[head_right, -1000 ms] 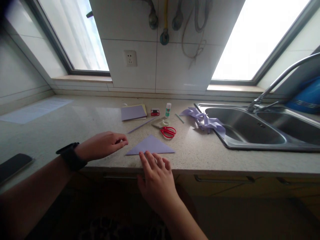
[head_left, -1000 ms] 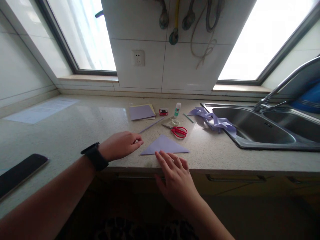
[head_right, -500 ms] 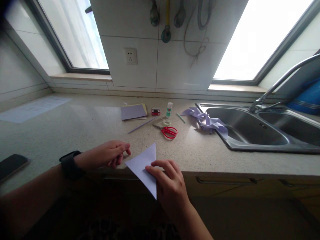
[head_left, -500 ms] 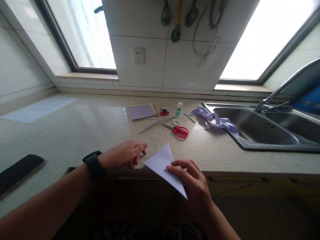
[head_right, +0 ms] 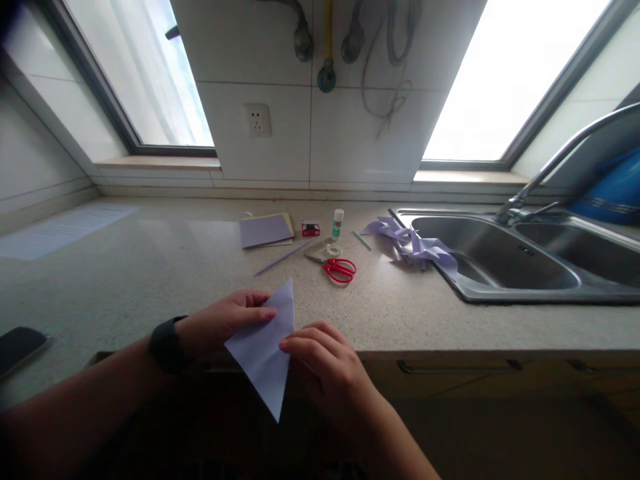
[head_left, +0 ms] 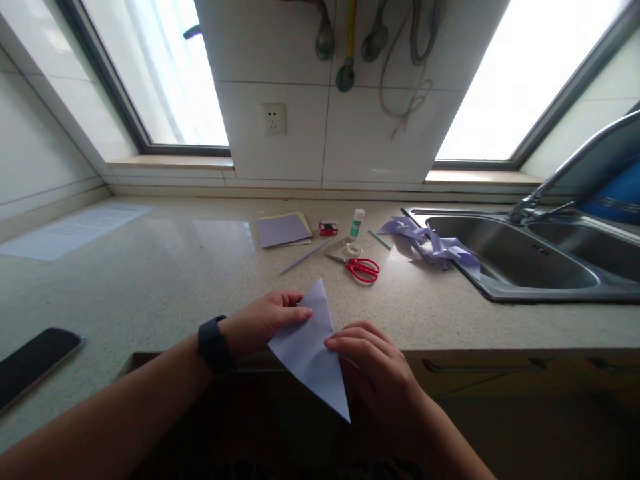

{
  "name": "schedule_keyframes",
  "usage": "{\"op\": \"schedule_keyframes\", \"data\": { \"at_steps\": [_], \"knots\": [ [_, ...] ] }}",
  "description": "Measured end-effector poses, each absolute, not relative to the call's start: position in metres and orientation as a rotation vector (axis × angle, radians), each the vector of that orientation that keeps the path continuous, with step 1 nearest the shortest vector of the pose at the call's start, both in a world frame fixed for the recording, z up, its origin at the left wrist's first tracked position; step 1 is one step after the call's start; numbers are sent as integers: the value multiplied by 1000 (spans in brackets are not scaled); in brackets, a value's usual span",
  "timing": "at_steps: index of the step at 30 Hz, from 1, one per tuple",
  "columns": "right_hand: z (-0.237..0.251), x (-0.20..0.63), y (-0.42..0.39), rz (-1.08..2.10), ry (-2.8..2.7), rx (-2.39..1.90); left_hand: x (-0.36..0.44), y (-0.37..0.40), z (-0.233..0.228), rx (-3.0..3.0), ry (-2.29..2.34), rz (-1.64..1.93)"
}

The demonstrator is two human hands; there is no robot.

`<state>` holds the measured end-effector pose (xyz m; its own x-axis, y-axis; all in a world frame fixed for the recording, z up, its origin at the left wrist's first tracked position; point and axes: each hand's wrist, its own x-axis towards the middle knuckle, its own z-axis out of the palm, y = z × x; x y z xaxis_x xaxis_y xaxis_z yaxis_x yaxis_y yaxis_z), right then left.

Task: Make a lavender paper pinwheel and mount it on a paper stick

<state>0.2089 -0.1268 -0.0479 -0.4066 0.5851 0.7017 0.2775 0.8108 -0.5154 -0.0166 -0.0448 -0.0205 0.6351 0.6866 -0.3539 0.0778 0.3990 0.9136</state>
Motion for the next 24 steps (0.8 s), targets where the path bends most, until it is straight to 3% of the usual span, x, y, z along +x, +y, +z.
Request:
{"op": "schedule_keyframes", "data": {
  "at_steps": [18,24],
  "knots": [
    [-50,188,-100,1017,-1452,-1221,-14,-51,-34,1053,651,494],
    [-48,188,-97,971,-1439,-1275,-8,-52,-17,1252,657,500]
  ]
}}
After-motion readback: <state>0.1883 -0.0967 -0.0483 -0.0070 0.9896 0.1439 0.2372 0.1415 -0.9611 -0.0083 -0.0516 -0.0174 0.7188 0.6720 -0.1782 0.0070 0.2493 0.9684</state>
